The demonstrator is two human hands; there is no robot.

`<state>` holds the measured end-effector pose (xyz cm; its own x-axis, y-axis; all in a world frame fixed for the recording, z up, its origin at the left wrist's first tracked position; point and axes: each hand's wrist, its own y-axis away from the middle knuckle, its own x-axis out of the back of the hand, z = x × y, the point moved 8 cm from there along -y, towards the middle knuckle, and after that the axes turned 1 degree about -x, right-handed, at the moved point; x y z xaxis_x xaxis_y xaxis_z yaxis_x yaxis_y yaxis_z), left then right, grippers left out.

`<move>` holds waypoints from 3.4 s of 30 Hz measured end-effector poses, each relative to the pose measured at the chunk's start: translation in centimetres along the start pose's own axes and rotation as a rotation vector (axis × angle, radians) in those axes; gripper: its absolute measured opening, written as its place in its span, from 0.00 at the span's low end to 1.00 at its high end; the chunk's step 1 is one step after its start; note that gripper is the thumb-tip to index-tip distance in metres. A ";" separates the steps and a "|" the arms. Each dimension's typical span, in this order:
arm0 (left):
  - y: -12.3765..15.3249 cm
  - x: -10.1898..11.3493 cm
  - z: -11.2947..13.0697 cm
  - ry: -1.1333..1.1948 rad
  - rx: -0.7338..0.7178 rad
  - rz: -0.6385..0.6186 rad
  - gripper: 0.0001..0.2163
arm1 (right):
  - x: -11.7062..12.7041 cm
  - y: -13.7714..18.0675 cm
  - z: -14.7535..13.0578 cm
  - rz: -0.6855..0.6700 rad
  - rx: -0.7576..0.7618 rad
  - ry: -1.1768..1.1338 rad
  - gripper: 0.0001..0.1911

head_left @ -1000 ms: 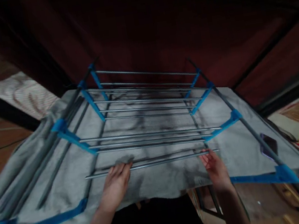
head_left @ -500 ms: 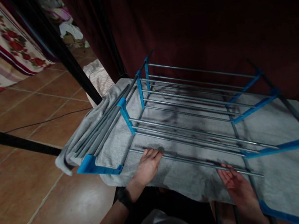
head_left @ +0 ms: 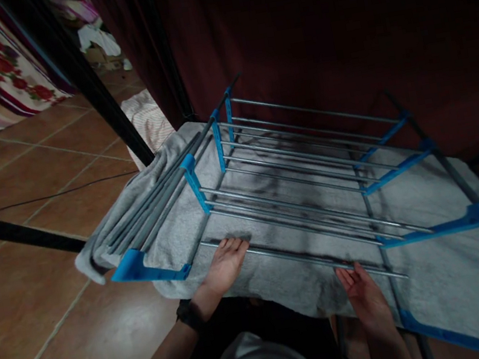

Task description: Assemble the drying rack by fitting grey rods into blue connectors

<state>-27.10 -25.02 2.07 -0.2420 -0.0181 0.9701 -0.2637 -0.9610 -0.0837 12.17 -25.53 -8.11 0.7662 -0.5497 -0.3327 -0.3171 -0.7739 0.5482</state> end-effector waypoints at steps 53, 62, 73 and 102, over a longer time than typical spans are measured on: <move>-0.6 -1.7 -3.7 0.016 -0.228 0.154 0.21 | -0.8 5.6 -2.7 0.344 1.055 1.587 0.30; -0.5 -2.5 -3.4 -0.081 -0.226 0.191 0.19 | 0.4 4.0 -2.9 0.533 0.935 1.620 0.29; 0.0 -1.8 -2.8 -0.105 -0.202 0.203 0.20 | -1.9 2.5 -3.9 0.500 1.013 1.688 0.27; 0.0 0.4 -1.6 -0.011 -0.283 0.209 0.20 | -0.4 4.0 -3.0 -0.025 0.412 0.118 0.20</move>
<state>-28.67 -24.59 2.12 -0.3079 -0.2108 0.9278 -0.4582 -0.8218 -0.3387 12.23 -27.46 -3.48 0.8277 -0.5080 -0.2386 -0.4761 -0.8606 0.1808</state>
